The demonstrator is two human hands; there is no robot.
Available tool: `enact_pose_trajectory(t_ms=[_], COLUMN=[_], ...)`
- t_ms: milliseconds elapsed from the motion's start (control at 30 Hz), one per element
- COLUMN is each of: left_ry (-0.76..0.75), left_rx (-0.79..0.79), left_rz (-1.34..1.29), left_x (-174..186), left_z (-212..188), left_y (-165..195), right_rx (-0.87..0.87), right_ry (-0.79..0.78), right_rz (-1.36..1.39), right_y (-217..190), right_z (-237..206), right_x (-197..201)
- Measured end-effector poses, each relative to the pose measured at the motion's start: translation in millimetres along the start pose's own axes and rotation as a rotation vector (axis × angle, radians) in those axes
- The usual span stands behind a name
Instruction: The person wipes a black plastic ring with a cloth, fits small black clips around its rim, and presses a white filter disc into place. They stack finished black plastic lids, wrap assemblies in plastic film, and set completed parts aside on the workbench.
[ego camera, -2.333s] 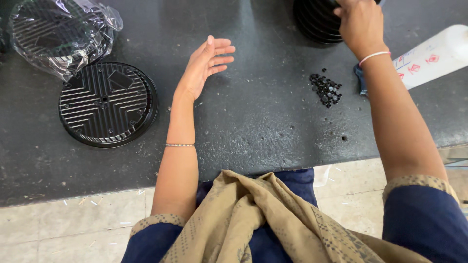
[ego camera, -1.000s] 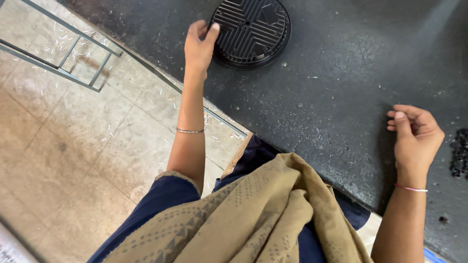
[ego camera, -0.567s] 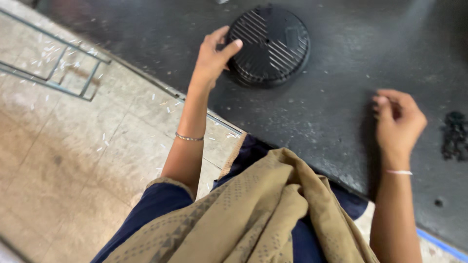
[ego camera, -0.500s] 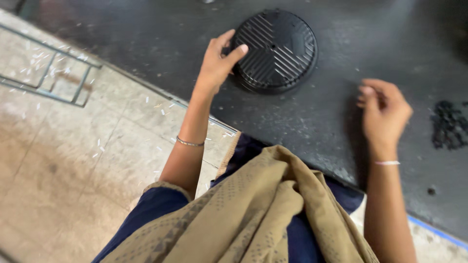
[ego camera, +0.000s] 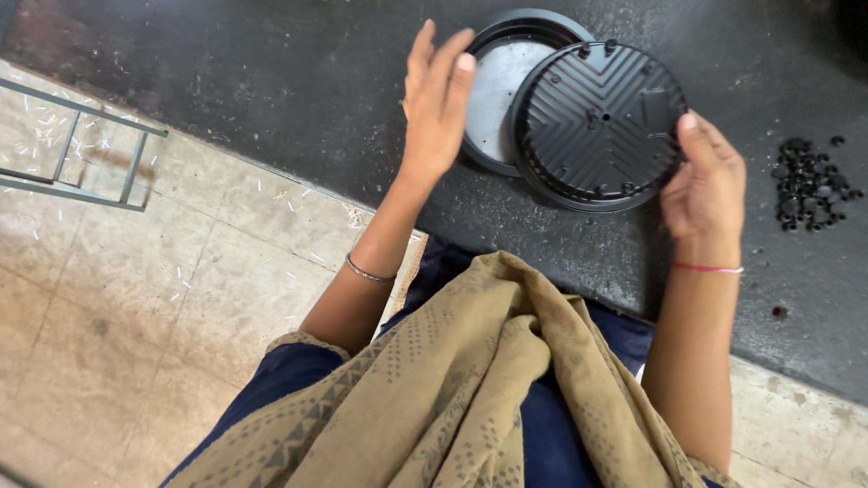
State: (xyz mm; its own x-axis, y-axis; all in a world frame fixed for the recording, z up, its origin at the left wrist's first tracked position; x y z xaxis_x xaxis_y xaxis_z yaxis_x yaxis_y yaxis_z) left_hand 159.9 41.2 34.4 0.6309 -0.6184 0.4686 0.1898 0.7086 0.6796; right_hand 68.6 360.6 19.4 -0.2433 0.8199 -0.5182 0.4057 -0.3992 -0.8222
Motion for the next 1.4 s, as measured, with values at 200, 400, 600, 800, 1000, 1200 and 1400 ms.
enact_pose_trajectory(t_ms=[200,400,600,800,1000,1200,1400], left_ry=[0.154,0.147,-0.063,0.1,0.242,0.343,0.353], left_rx=[0.011,0.134,0.21,0.093,0.069,0.143,0.124], left_rz=[-0.105,-0.139,-0.203,-0.153,-0.127,-0.095,-0.063], left_x=[25.6,35.6,19.2,34.1,73.9,116.8,134.3], left_z=[7.6,-7.7,-10.5,5.3,20.1,14.5,2.1], left_y=[-31.2,-35.7,-33.3,-69.3,-112.1,-121.2,-114.0], right_rx=[0.065,0.198,0.544,1.166,0.863,0.827,0.761], right_ry=[0.034,0.059,0.39,0.375,0.199,0.094,0.339], right_rz=[0.1,0.184,-0.288,-1.373,-1.514,-1.408,-1.042], right_y=[-20.6,-43.2,-41.7,-29.1,-16.7,-23.8,-27.8], right_z=[-3.7,-18.4,-28.7,-41.0,-36.0,-40.0,-33.6], right_x=[6.0,21.4,-4.2,-44.1,-65.5,-73.0,-37.8])
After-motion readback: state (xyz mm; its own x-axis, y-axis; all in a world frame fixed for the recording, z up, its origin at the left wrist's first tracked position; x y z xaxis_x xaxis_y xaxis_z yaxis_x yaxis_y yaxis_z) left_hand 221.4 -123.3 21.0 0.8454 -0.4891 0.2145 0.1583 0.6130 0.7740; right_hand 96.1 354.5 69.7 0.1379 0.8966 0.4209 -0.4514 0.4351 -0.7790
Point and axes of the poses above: each hand's wrist, its own z-axis towards the middle knuckle, its own x-axis out of the back of the hand, y = z × x, the point moved 2 cm from there along z, towards the middle knuckle, and after that the axes turned 12 degrees about -x, right-handed, at the moved point
